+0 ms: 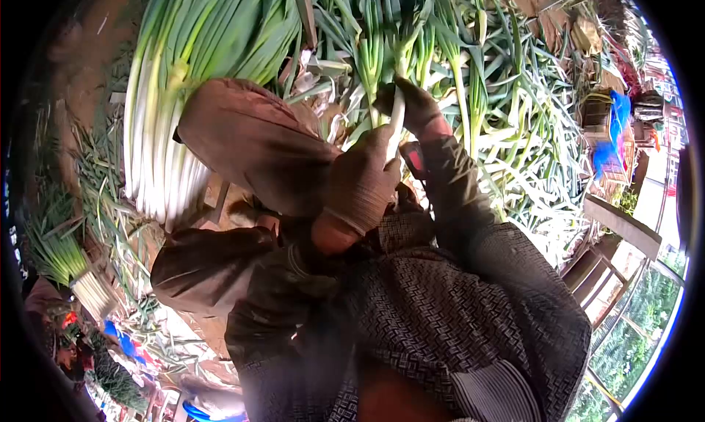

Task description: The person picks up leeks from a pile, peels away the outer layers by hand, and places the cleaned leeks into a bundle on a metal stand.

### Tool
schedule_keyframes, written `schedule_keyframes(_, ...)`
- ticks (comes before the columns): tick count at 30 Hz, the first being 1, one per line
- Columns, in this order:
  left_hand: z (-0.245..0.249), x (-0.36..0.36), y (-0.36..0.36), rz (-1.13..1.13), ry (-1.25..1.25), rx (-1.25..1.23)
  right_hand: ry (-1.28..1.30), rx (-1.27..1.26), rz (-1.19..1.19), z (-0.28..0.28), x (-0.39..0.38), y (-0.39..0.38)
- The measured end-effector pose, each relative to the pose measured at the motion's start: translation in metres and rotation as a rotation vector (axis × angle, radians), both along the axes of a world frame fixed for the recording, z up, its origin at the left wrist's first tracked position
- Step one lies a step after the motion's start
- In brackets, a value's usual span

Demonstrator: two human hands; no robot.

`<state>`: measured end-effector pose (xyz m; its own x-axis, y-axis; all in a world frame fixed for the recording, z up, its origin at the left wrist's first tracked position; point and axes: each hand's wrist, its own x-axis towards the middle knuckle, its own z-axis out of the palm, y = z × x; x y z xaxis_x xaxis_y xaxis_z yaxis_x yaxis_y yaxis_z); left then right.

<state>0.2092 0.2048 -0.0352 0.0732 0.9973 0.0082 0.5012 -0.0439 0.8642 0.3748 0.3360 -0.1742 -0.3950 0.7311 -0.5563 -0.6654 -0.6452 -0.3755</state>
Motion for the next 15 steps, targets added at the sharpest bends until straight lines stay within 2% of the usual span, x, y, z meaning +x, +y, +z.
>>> schedule_keyframes(1, 0.005, -0.001, 0.002, 0.01, -0.045, -0.003, 0.199, 0.026, -0.057, -0.032, 0.006, 0.021)
schedule_keyframes(3, 0.014, -0.004, 0.007, 0.025, -0.139, -0.001, -0.101, 0.306, -0.006, -0.007, 0.007, 0.05)
schedule_keyframes(4, 0.023, -0.012, 0.012, -0.005, -0.273, -0.05, -0.263, 0.427, 0.004, 0.006, 0.007, 0.065)
schedule_keyframes(5, 0.023, -0.014, 0.015, -0.028, -0.198, -0.023, -0.081, 0.22, -0.14, 0.023, 0.005, 0.07)
schedule_keyframes(7, 0.039, -0.014, 0.008, -0.079, 0.091, -0.068, -0.3, 0.291, -0.232, 0.049, 0.005, 0.08)
schedule_keyframes(9, 0.084, -0.024, 0.0, -0.263, -0.188, -0.238, -0.156, 0.41, -0.258, 0.045, 0.026, 0.102)
schedule_keyframes(10, 0.09, -0.028, -0.003, -0.342, -0.236, -0.195, -0.27, 0.449, -0.34, 0.033, 0.038, 0.117)
schedule_keyframes(11, 0.096, -0.031, -0.006, -0.422, -0.287, -0.154, -0.328, 0.535, -0.287, 0.032, 0.051, 0.121)
schedule_keyframes(12, 0.094, -0.036, -0.009, -0.478, -0.249, 0.011, -0.294, 0.547, -0.24, 0.03, 0.061, 0.122)
schedule_keyframes(14, 0.089, -0.053, 0.005, -0.428, 0.086, 0.044, -0.201, 0.638, -0.078, 0.026, 0.07, 0.118)
schedule_keyframes(15, 0.087, -0.061, 0.012, -0.409, 0.253, 0.055, 0.001, 0.603, -0.103, 0.023, 0.062, 0.105)
